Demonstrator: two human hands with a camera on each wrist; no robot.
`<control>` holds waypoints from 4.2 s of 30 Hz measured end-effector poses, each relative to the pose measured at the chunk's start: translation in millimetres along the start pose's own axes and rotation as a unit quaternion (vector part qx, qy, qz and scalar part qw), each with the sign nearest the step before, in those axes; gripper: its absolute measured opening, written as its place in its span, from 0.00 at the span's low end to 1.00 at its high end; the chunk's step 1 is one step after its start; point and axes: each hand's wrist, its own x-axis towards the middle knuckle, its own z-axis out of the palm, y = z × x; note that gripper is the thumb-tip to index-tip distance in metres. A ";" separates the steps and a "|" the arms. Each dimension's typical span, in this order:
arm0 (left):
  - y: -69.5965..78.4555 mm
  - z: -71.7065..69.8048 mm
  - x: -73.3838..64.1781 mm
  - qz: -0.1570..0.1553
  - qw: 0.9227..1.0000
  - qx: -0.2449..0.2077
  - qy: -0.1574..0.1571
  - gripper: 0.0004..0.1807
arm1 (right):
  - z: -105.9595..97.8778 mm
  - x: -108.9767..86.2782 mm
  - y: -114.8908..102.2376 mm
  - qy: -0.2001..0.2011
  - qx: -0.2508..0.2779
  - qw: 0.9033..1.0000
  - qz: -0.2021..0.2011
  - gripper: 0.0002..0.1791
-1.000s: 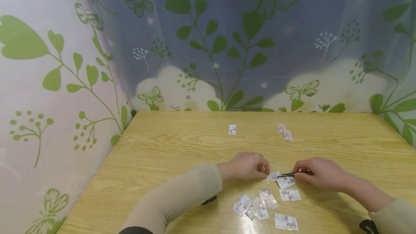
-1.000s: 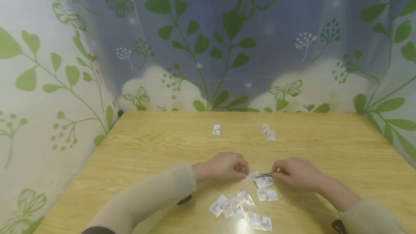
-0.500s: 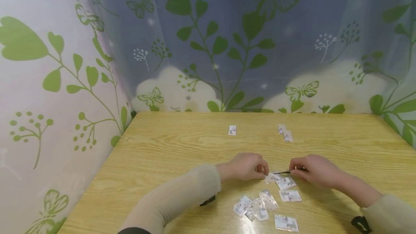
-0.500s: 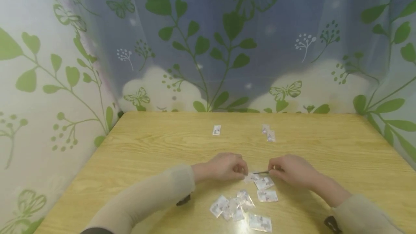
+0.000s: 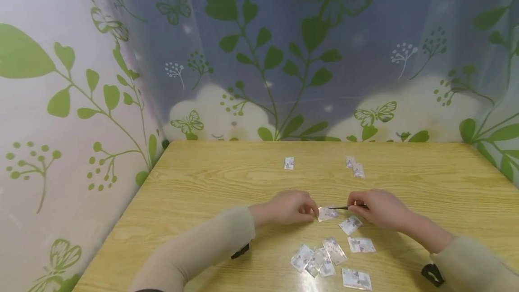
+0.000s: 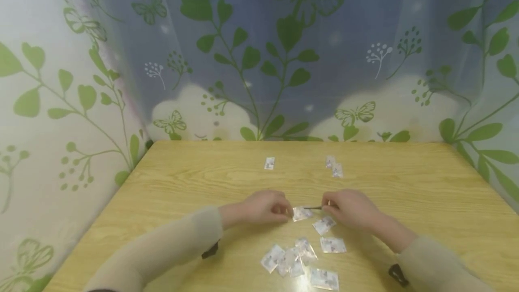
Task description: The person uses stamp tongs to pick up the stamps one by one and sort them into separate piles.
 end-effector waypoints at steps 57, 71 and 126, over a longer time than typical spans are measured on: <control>2.1 2.1 4.2 -0.030 0.999 0.018 0.011 0.06 | 7.1 5.7 -18.7 -0.021 0.022 1.000 0.006 0.04; 15.3 0.4 11.0 0.016 1.000 -0.002 0.011 0.08 | -23.7 -8.4 7.1 0.006 0.015 0.999 0.034 0.03; 35.2 15.6 45.9 0.029 0.998 0.026 -0.043 0.07 | -62.2 12.4 82.1 0.003 -0.074 0.993 0.088 0.12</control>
